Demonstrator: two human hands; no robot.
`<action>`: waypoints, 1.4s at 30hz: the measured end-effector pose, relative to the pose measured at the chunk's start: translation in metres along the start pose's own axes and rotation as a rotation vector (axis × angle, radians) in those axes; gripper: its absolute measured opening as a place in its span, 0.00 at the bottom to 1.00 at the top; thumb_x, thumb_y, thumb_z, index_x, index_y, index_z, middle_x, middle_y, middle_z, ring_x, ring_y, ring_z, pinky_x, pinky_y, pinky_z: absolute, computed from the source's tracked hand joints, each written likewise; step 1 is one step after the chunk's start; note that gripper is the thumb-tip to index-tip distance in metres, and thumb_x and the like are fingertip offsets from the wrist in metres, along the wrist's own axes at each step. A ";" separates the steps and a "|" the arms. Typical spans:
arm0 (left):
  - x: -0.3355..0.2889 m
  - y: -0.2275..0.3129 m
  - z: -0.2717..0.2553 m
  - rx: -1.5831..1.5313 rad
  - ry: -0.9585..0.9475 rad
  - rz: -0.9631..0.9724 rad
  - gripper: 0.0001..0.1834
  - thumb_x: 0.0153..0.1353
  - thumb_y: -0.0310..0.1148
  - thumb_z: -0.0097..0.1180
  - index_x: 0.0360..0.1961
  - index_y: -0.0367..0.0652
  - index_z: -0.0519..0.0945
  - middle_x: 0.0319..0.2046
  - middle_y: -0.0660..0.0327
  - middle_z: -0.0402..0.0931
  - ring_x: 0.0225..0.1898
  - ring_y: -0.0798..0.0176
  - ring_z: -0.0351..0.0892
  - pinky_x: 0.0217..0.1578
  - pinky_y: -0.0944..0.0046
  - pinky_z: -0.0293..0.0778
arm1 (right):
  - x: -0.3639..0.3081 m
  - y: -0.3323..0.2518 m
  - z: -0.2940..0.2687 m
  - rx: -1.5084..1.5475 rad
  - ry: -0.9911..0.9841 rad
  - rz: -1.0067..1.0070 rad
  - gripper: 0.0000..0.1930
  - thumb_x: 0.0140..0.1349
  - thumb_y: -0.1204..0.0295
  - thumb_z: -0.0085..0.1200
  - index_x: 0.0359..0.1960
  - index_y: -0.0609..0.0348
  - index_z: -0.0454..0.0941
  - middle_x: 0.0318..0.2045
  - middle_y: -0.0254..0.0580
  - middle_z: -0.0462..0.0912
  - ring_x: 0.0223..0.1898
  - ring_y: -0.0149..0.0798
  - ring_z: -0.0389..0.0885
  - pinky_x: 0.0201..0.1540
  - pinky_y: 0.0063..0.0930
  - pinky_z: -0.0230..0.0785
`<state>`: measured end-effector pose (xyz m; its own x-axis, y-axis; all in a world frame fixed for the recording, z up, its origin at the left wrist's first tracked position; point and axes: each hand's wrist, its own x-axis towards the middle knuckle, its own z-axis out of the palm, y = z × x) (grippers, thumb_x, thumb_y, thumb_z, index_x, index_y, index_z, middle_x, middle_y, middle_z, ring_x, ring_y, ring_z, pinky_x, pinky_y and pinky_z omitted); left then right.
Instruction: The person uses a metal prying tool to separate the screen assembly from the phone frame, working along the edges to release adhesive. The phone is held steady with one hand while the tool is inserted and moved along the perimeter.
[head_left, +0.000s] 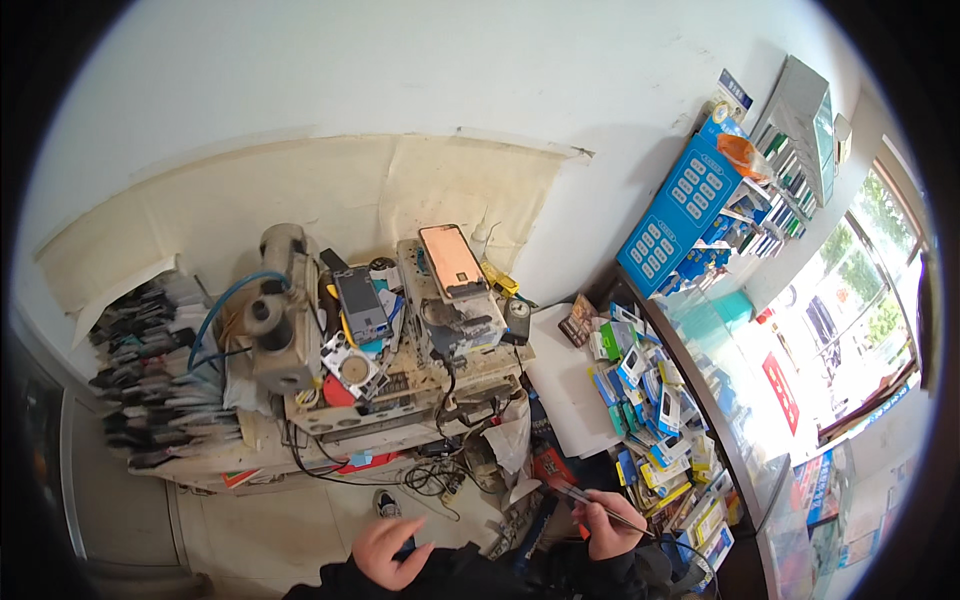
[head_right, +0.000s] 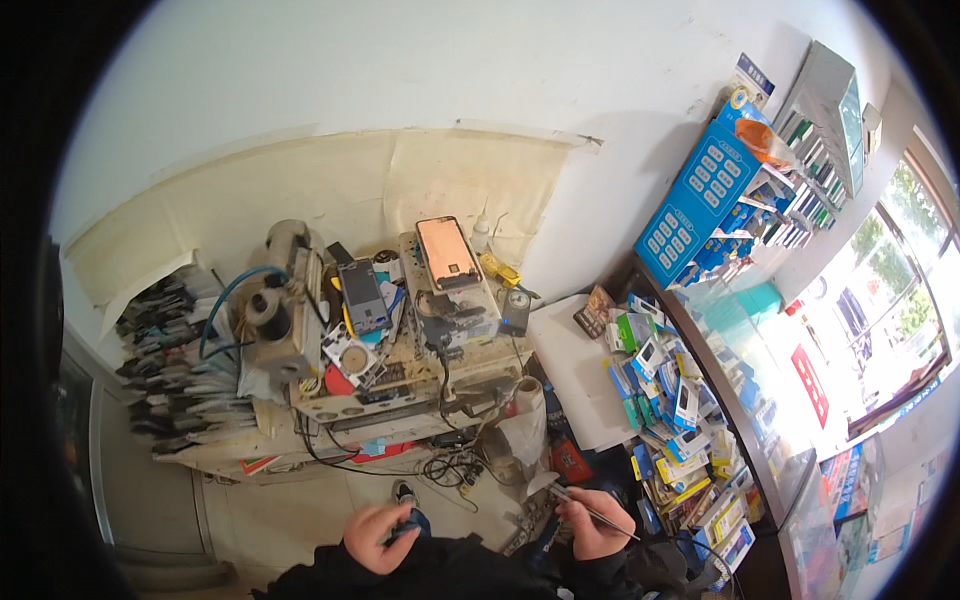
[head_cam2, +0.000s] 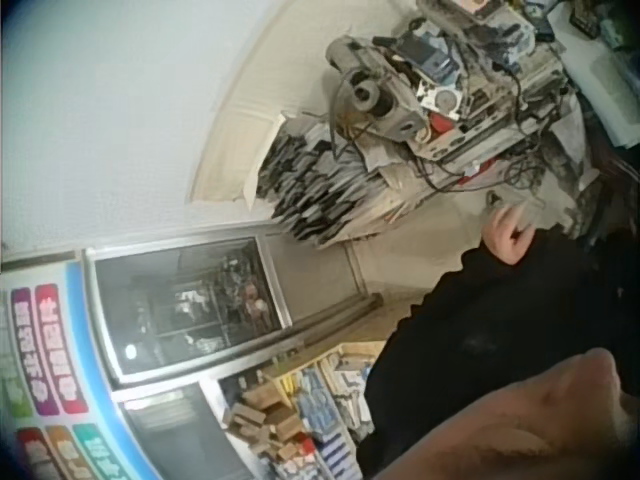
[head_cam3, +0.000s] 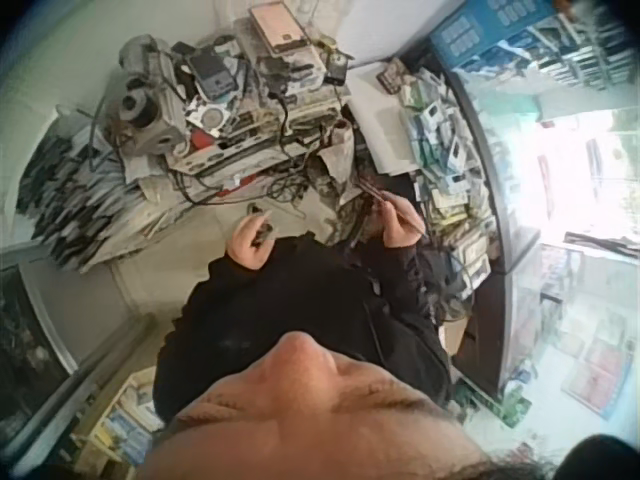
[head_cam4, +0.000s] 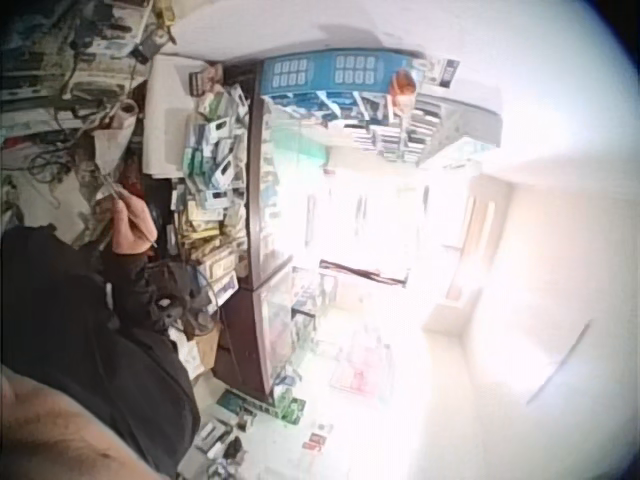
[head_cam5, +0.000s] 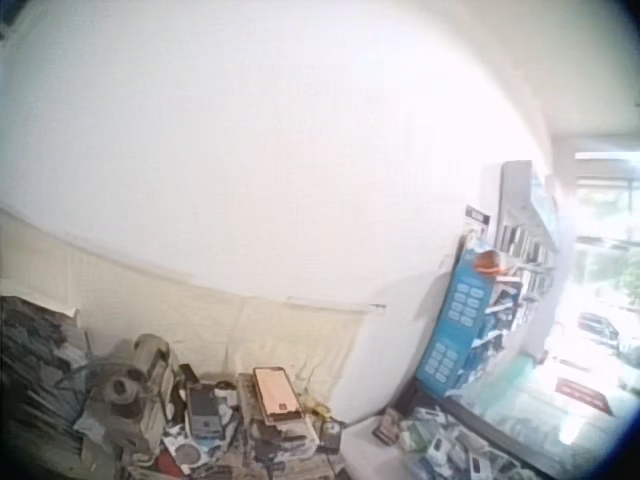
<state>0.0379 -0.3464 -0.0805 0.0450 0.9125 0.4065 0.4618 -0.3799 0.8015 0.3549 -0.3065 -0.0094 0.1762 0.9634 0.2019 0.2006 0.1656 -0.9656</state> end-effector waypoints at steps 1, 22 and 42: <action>0.027 -0.004 -0.006 -0.020 0.003 0.024 0.20 0.59 0.33 0.71 0.52 0.36 0.84 0.41 0.52 0.84 0.42 0.51 0.86 0.42 0.55 0.79 | 0.012 -0.003 0.008 -0.014 0.062 0.020 0.15 0.75 0.69 0.56 0.48 0.75 0.81 0.36 0.53 0.87 0.34 0.40 0.88 0.37 0.31 0.82; 0.308 -0.045 0.013 0.167 0.154 0.006 0.55 0.56 0.36 0.68 0.77 0.28 0.47 0.71 0.36 0.64 0.79 0.38 0.51 0.76 0.42 0.49 | 0.285 0.010 0.055 -0.030 -0.397 -0.370 0.18 0.75 0.61 0.54 0.48 0.68 0.83 0.34 0.53 0.88 0.29 0.44 0.85 0.34 0.32 0.77; 0.347 -0.080 -0.002 0.241 -0.114 0.166 0.47 0.57 0.58 0.71 0.71 0.43 0.70 0.59 0.52 0.83 0.73 0.44 0.68 0.71 0.39 0.59 | 0.299 0.006 0.152 0.047 -0.616 -0.643 0.15 0.62 0.79 0.65 0.49 0.75 0.81 0.38 0.59 0.85 0.33 0.53 0.87 0.31 0.37 0.80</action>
<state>0.0143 0.0001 -0.0031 0.2298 0.8574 0.4605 0.6357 -0.4906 0.5960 0.2626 0.0145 0.0203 -0.5087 0.6216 0.5957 0.0403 0.7084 -0.7047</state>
